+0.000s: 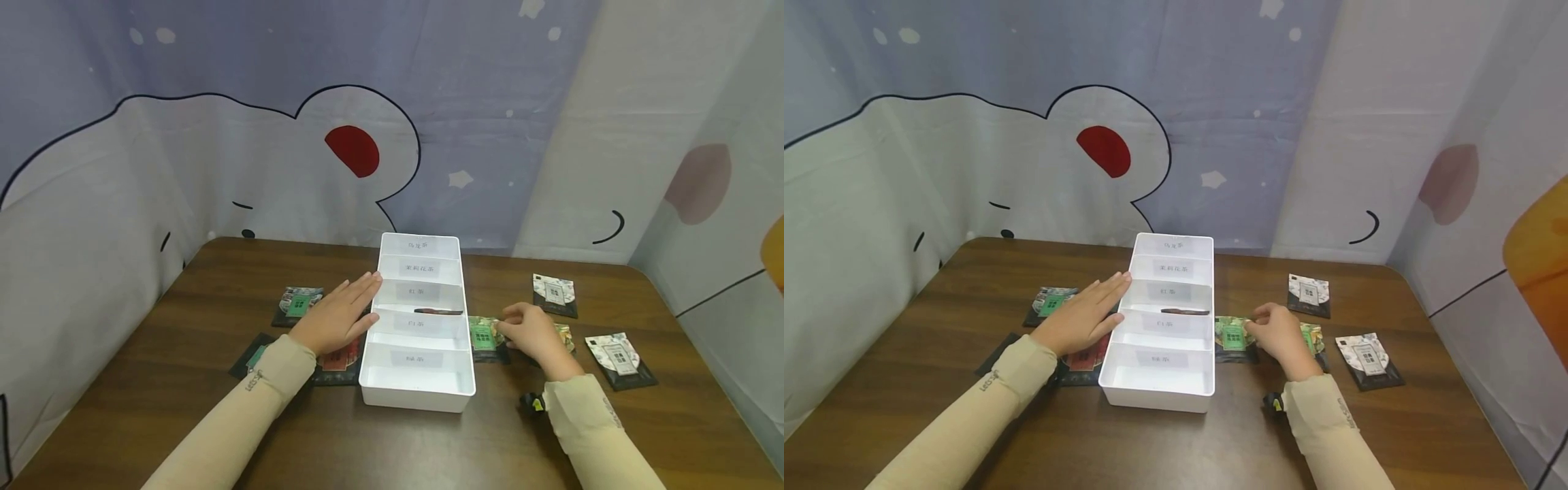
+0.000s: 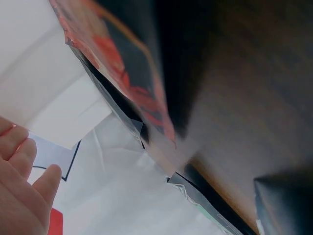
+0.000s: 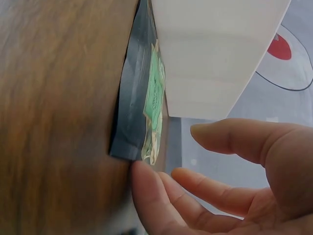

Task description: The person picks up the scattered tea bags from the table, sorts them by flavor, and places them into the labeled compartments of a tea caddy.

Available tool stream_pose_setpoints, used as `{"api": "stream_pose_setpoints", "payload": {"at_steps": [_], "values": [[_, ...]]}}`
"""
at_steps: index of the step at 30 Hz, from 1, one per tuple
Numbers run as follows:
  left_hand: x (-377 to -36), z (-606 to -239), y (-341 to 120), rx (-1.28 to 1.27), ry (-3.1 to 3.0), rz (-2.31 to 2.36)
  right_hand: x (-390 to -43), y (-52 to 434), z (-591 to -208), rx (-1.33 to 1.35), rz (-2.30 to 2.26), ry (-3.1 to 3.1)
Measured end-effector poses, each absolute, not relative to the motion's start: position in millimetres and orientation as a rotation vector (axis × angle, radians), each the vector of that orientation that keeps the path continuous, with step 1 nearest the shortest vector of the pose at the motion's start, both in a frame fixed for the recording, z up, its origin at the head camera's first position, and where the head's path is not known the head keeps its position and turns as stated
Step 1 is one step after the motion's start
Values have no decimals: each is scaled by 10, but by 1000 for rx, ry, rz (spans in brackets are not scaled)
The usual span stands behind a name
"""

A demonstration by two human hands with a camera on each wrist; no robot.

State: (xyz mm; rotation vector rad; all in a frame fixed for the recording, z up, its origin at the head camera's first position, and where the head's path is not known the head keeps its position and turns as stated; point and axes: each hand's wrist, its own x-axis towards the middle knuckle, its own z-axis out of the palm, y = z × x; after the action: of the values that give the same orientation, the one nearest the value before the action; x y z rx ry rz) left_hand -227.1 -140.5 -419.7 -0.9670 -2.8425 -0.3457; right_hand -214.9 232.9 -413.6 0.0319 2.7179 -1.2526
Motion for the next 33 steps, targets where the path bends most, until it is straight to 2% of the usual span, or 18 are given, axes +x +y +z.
{"api": "stream_pose_setpoints", "payload": {"at_steps": [33], "values": [[-2263, -4180, -1392, -961, -2849, -342, -2182, 2339, -4160, 264, -1712, 2323]]}}
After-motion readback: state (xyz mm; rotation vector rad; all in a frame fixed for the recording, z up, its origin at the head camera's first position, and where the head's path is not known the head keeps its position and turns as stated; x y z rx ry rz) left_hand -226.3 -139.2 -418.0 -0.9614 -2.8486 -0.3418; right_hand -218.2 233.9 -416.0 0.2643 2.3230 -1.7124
